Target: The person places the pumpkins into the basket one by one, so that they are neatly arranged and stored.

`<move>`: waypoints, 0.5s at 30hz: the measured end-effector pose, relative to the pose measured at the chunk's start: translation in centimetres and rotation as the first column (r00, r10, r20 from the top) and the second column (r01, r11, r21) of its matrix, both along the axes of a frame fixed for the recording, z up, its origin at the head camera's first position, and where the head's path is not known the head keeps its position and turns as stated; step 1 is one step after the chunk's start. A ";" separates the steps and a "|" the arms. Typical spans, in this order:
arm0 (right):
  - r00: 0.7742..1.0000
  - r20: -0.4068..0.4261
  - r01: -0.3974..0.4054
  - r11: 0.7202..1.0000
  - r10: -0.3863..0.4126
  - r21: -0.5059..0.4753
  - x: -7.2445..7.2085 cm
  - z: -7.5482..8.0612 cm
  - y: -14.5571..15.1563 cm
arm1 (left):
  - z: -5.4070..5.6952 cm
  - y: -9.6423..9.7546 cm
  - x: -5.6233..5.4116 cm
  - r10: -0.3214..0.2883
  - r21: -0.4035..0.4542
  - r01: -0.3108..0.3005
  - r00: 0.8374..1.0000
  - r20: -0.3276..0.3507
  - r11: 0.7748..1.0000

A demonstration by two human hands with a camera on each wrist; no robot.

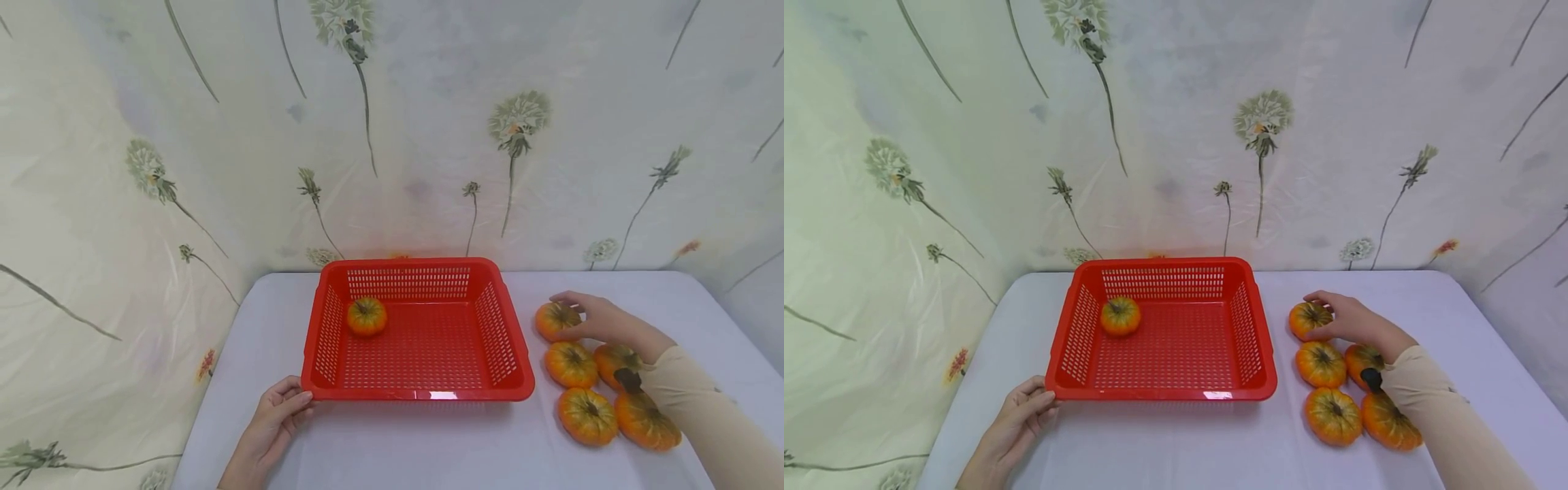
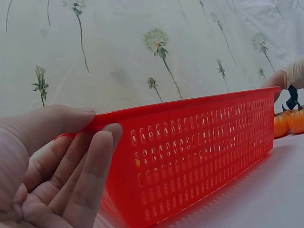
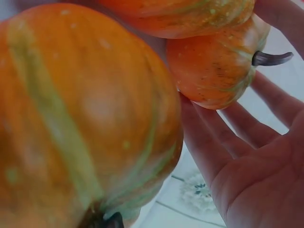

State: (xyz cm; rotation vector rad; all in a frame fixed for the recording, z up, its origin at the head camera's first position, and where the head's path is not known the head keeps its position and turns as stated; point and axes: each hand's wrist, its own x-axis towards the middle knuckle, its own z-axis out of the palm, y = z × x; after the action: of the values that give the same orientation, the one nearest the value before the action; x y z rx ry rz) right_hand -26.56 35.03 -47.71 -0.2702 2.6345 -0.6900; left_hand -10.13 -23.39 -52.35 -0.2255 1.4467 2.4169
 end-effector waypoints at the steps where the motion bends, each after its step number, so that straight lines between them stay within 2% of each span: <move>1: 1.000 0.006 0.003 1.000 -0.003 0.000 0.0 0.0 0.0 | 0.0 0.0 0.0 -0.005 0.006 0.005 1.000 -0.008 1.000; 6: 1.000 0.015 0.010 1.000 -0.010 -0.011 0.1 -0.1 -0.2 | -0.2 -0.1 0.0 -0.024 0.029 0.025 0.999 -0.037 0.999; 15: 1.000 -0.022 0.011 1.000 -0.011 0.003 0.1 -0.4 -0.5 | -0.2 -0.2 0.0 -0.031 0.047 0.032 0.999 -0.034 0.998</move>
State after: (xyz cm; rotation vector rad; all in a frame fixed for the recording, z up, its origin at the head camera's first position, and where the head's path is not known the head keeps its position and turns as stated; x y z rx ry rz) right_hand -26.50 34.54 -48.12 -0.2639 2.6596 -0.6906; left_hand -10.09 -23.59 -52.57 -0.1506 1.3946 2.4378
